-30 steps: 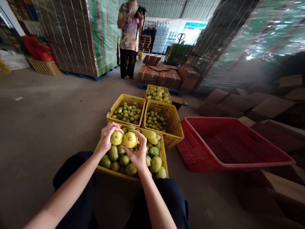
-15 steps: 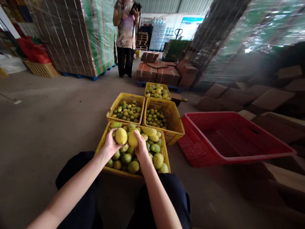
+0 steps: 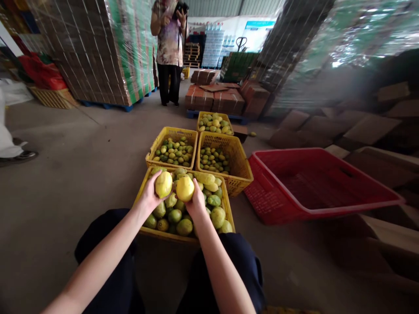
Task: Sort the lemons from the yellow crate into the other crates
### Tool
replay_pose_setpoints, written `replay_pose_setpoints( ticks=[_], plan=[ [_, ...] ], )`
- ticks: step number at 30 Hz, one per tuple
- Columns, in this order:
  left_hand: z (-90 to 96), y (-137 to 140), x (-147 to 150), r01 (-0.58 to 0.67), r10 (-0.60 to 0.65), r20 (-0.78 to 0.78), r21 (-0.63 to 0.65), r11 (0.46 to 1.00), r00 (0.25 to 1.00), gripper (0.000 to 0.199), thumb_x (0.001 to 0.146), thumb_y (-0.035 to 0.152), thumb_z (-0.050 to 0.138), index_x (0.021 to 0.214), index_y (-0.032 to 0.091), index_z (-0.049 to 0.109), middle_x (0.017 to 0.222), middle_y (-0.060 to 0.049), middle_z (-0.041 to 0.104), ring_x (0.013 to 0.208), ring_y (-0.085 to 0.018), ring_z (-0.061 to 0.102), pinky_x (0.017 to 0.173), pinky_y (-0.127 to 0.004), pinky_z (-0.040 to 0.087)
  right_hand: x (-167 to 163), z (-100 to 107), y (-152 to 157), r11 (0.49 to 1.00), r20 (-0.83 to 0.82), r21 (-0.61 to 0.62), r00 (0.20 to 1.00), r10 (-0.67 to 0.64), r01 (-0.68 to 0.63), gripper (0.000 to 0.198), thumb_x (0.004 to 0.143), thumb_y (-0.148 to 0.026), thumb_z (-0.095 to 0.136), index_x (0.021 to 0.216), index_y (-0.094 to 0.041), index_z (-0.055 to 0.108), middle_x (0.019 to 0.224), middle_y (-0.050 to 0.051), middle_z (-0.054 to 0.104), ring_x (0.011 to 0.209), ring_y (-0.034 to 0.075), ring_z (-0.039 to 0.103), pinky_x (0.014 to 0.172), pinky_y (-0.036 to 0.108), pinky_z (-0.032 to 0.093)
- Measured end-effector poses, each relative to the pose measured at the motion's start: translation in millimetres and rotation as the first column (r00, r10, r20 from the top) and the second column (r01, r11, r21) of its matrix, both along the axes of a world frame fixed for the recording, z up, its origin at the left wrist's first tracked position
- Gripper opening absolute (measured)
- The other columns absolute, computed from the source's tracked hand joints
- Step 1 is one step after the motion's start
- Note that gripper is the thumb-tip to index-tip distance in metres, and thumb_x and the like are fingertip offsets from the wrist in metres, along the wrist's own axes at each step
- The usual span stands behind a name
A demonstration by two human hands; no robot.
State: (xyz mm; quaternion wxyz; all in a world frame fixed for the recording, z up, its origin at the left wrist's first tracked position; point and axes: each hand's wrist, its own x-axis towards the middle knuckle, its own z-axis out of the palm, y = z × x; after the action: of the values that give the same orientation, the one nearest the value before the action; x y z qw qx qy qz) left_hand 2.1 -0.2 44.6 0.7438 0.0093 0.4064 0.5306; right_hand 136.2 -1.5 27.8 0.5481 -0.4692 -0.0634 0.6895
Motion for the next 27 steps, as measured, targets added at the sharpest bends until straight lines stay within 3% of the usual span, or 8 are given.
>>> replay_pose_setpoints(
  ticks=[7,11,15,22,27],
  plan=[
    [-3.5,1,0,-0.031,0.028,0.213,0.011,0.999,0.977,0.027,0.093,0.025,0.042,0.106,0.017,0.064,0.082,-0.008,0.069,0.082,-0.025,0.071,0.068,-0.037,0.061,0,5,-6,0.994,-0.033,0.11,0.999,-0.015,0.019,0.014,0.08,-0.033,0.067,0.082,-0.021,0.059,0.062,-0.001,0.064,0.05,0.015,0.06,0.04,0.025,0.051],
    [-0.4,0,0,-0.09,0.09,0.184,-0.009,0.996,0.979,0.021,0.091,0.032,0.051,0.102,0.018,0.064,0.08,-0.006,0.068,0.08,-0.023,0.071,0.065,-0.034,0.061,3,1,-5,0.997,-0.067,0.052,0.997,-0.048,0.051,0.02,0.082,-0.04,0.062,0.082,-0.021,0.058,0.063,0.001,0.064,0.053,0.017,0.061,0.044,0.03,0.054],
    [2.4,-1,-3,-0.034,0.023,0.219,0.046,0.998,0.976,0.027,0.092,0.039,0.051,0.098,0.016,0.064,0.081,-0.008,0.069,0.077,-0.022,0.07,0.06,-0.03,0.06,4,-1,-5,0.99,-0.081,-0.042,0.987,-0.139,0.136,0.026,0.088,-0.047,0.052,0.085,-0.022,0.056,0.065,0.002,0.065,0.055,0.019,0.063,0.046,0.033,0.055],
    [7.7,-1,-1,-0.12,0.09,0.297,0.084,0.989,0.95,0.029,0.096,0.03,0.043,0.107,0.014,0.064,0.082,-0.006,0.07,0.074,-0.019,0.071,0.066,-0.031,0.061,-1,13,-8,0.987,-0.099,0.057,0.984,-0.146,0.152,0.01,0.084,-0.031,0.06,0.08,-0.022,0.057,0.062,-0.002,0.063,0.055,0.015,0.06,0.051,0.029,0.057],
    [7.1,0,-1,-0.175,0.157,0.284,0.04,0.984,0.946,0.022,0.091,0.034,0.055,0.103,0.019,0.064,0.082,-0.003,0.07,0.07,-0.018,0.07,0.062,-0.03,0.061,-2,11,-4,0.993,-0.113,-0.026,0.986,-0.12,0.118,0.018,0.088,-0.038,0.055,0.081,-0.022,0.056,0.061,-0.002,0.062,0.052,0.015,0.059,0.047,0.028,0.055]
  ],
)
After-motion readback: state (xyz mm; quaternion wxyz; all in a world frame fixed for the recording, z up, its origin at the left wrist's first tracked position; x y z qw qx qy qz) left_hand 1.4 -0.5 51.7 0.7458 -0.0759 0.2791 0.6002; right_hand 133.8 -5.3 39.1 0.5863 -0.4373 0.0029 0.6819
